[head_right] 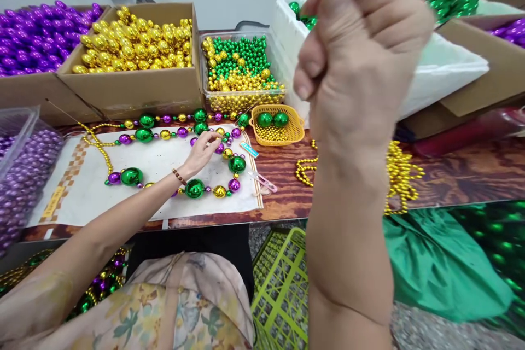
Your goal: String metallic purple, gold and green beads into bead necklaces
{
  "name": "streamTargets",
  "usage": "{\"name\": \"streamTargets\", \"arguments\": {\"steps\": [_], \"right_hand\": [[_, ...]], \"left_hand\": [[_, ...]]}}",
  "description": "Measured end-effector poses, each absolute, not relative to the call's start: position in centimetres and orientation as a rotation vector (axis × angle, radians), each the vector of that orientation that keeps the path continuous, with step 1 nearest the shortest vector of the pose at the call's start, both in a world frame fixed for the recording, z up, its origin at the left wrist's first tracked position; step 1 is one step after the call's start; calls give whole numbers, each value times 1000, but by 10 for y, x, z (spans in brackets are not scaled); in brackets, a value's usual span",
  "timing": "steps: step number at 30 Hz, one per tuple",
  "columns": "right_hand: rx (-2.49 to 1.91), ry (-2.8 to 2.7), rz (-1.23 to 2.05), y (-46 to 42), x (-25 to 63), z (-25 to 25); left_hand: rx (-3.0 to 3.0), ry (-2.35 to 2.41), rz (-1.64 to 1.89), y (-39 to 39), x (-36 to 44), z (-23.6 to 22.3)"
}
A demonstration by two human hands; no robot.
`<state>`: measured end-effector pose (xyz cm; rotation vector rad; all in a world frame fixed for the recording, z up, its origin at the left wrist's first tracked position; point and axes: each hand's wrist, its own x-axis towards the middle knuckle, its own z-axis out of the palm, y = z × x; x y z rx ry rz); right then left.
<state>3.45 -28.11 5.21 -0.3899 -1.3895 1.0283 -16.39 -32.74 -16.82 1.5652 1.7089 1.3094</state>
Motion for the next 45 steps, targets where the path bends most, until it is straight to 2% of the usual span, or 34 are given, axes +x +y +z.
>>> {"name": "streamTargets", "arguments": {"steps": [4,9,16,20,29,33,36,42,45], "right_hand": [[-269,-1484,970,-291,15,46],[-338,-1651,1014,-289,1,32],[-561,-1619,1286,-278,-18,20],[-636,-1716,1391,-285,-25,26],[-450,-1569,1470,-317,-59,63],[-459,-1628,1562,-320,-77,61],[-506,-1665,1627,-315,-84,42],[-481,-1687,1700,-314,-91,11],[-494,-1712,1695,-320,-97,1]], "left_hand": [[1496,1772,1230,-341,-176,-175],[1566,1844,1008,-357,-190,-182],[1598,1924,936,-372,-205,-191],[1585,1915,930,-375,-208,-193],[1536,1870,912,-385,-196,-197],[1509,1872,940,-388,-200,-191],[1480,1892,1044,-394,-206,-168],[1355,1661,1923,-417,-202,-89],[1366,1573,2025,-425,-195,-69]]}}
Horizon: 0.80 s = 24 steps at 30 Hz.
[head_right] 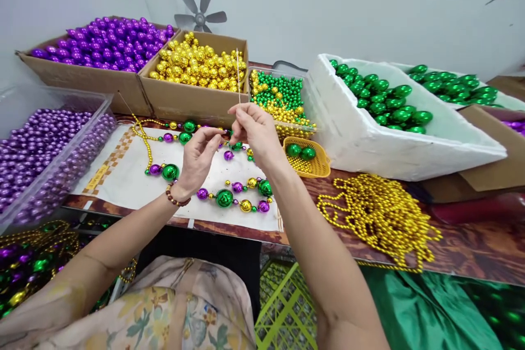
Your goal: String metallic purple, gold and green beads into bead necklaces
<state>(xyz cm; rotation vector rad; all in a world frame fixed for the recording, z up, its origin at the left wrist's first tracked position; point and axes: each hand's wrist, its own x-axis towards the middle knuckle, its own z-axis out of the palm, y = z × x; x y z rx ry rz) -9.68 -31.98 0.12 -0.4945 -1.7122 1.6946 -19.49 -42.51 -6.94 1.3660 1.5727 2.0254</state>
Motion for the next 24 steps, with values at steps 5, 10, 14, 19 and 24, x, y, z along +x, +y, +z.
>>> {"name": "streamTargets", "arguments": {"steps": [5,10,14,19,24], "right_hand": [[-532,-1689,1633,-325,-106,-19],[-531,-1712,1567,-330,-111,-34],[-539,-1787,1506,-336,-116,-39],[-550,-1815,1470,-338,-118,-42],[-579,-1852,1542,-333,-112,-42]], "left_hand": [[1292,1630,2134,-433,-192,-81],[1370,1791,2215,-440,-201,-86],[1715,2045,1941,-439,-218,-79],[1955,2239,1597,-431,-232,-81],[1903,2165,1595,-431,-235,-86]]}}
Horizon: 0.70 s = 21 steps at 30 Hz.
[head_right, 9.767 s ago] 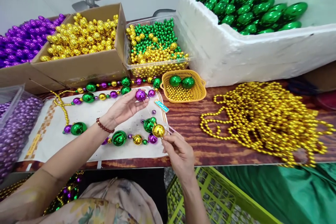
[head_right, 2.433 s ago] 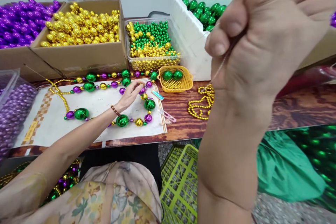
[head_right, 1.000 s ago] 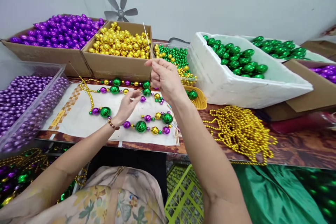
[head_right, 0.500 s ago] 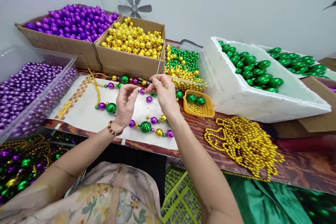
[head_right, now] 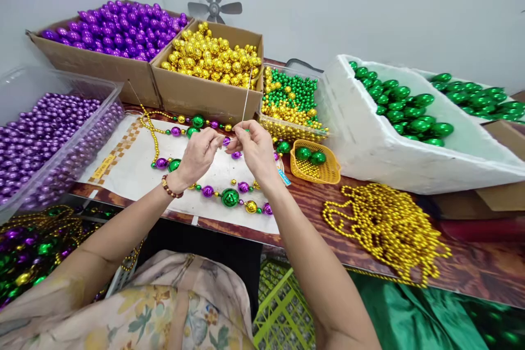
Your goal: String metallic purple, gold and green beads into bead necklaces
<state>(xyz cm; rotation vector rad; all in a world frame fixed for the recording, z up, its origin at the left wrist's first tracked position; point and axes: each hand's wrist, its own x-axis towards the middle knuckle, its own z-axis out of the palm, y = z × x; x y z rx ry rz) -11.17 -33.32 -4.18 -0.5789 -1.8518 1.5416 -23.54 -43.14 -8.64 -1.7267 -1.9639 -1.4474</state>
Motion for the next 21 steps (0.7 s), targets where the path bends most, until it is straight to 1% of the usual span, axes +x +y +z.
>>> {"name": "streamTargets", "arguments": {"steps": [2,4,8,10,15,17,21], "right_hand": [[-586,-1880,1535,-332,-111,-44],[-588,-1906,1526,-332,-112,-47],[-576,-1955,1503,-332,-117,-52],[-578,-1966,1504,-332,-118,-53],[-624,-1959,1574,-331,-117,-55],[-622,-1975,1570,-331,-117,-57],[-618,-2072,1461,-333,-120,-60]], "left_hand": [[-1756,-1985,-1562,-433,-236,-87],[-1800,-2000,-1594,-433,-236,-87],[-1904,-1989,-1353,-434,-238,-87],[-1910,-1978,-1320,-437,-241,-87],[-1986,-2067,-1683,-450,-249,-88],[-2030,-2083,-1692,-454,-250,-92],[-1985,-2062,-1696,-452,-247,-99]]}}
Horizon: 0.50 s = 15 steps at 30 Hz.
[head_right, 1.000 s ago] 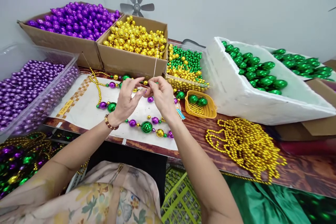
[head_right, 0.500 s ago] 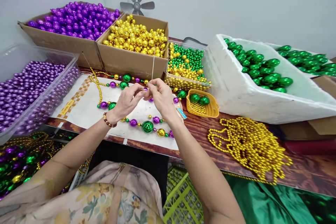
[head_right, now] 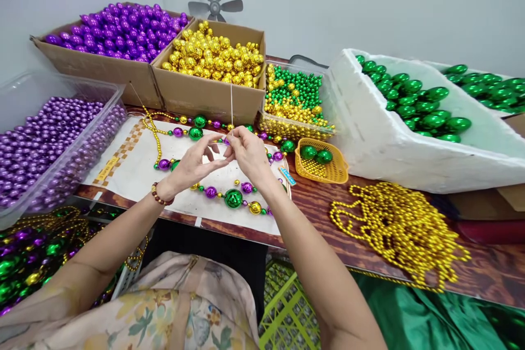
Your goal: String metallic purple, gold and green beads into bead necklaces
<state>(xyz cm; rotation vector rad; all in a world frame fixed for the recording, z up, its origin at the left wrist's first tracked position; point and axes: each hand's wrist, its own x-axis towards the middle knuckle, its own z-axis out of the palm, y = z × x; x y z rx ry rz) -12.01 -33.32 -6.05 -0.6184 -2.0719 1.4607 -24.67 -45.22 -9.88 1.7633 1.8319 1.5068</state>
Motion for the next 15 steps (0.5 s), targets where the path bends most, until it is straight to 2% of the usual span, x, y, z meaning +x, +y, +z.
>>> {"name": "streamTargets", "arguments": {"steps": [4,9,15], "right_hand": [[-619,-2106,1463,-337,-123,-62],[-706,-2018,1542,-336,-120,-62],[-862,-1819,1667,-326,-109,-65]], "left_hand": [[1813,1923,1559,-441,-246,-98],[1890,2139,1373,-441,-258,-97],[1697,2290,901,-465,-272,-123]]}}
